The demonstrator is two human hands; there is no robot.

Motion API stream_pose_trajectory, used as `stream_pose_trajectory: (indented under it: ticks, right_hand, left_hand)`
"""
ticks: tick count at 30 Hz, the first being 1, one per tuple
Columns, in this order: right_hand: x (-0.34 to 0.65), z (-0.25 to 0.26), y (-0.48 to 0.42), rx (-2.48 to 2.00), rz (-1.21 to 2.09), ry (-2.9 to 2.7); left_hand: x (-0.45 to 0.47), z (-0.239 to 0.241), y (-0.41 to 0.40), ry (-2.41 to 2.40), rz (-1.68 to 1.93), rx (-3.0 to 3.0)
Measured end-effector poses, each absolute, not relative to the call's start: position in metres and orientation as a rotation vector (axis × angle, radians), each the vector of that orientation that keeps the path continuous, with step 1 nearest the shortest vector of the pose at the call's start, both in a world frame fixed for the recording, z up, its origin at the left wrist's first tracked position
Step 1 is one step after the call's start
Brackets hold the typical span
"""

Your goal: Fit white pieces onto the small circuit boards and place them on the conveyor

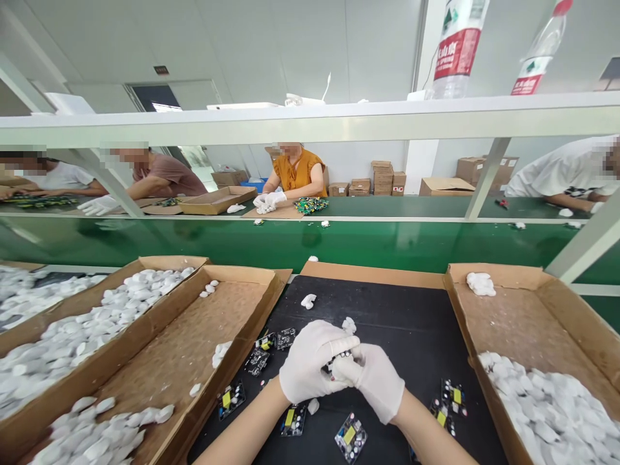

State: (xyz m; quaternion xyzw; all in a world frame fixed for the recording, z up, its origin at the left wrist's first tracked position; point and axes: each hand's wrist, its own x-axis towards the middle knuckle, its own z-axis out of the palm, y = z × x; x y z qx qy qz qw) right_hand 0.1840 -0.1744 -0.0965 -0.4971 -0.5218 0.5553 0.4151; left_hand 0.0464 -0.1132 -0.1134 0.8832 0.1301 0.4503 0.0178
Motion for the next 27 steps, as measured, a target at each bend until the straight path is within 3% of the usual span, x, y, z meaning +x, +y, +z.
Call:
stream_pose_trajectory:
  ticks: [12,27]
  right_hand:
    - [0.187,-0.103,-0.171,-1.207,1.374,-1.425]
    - [0.188,-0.104,-0.170,-1.204,1.354,-1.379]
  left_hand:
    - [0.046,-0.112,-0.114,0.548,1.053,2.707]
    - [0.045,-0.105,-0.121,0.511,0.983,2.523]
